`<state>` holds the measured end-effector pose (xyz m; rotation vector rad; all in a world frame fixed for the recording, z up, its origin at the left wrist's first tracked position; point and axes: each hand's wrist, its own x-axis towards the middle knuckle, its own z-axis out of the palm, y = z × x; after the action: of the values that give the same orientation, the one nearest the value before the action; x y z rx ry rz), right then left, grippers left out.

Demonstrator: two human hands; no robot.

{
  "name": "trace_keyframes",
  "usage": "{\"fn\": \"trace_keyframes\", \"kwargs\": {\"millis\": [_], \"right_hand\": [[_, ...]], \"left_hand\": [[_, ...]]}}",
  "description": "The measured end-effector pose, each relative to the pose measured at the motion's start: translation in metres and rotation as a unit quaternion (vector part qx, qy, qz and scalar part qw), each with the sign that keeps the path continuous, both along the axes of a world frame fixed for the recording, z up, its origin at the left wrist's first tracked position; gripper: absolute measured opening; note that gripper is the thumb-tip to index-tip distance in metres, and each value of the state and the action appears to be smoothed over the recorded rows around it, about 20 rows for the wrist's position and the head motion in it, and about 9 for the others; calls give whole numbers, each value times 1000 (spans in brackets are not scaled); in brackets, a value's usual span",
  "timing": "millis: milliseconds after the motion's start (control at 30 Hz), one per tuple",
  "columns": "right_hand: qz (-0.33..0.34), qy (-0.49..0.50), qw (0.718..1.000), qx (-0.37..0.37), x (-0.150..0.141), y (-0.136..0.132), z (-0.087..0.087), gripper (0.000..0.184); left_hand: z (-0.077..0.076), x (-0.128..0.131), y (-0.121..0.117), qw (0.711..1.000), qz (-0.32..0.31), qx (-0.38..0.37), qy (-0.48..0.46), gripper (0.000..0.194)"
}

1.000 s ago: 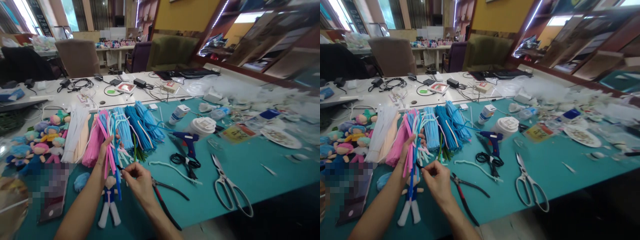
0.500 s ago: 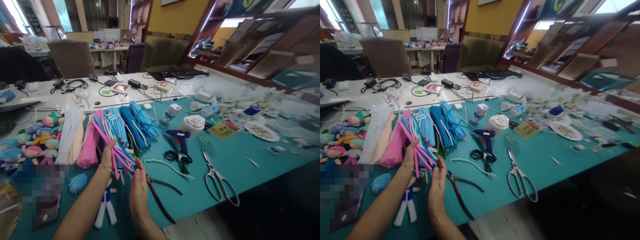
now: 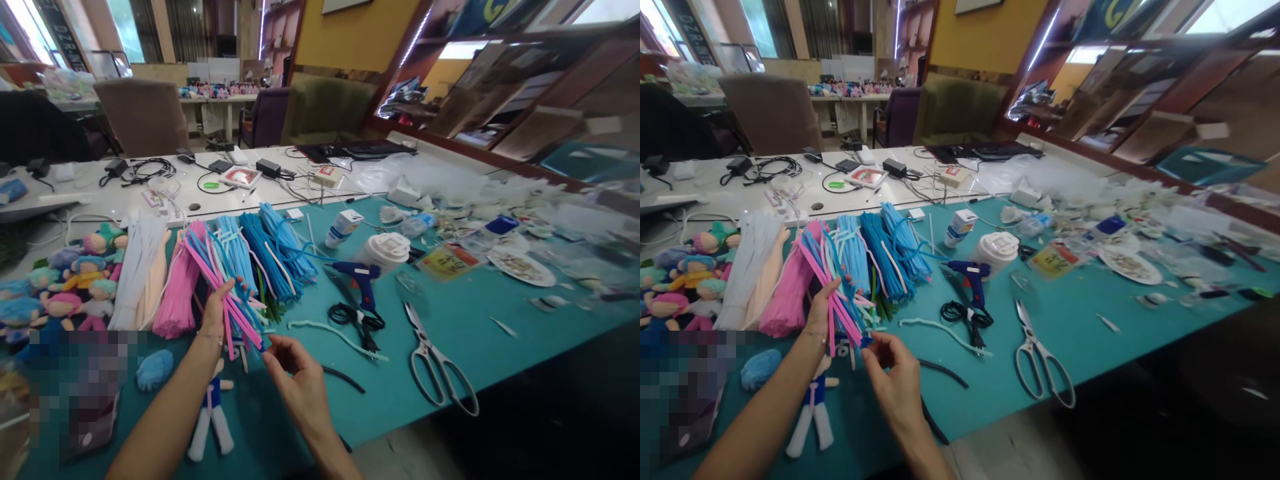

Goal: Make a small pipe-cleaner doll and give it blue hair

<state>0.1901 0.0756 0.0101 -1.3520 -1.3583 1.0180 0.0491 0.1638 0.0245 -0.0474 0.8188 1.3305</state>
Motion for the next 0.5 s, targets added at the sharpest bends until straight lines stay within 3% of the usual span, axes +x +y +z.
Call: {"fn": "trace_keyframes", "kwargs": {"millis": [233, 500], "right_hand": [[0, -43, 999, 7, -4, 6, -1, 18], [25, 68, 995, -74, -8, 18, 7, 26]], "left_hand": [[5, 11, -3, 998, 13, -29, 52, 2], [-2, 14, -2, 998, 14, -7, 60, 11]]}}
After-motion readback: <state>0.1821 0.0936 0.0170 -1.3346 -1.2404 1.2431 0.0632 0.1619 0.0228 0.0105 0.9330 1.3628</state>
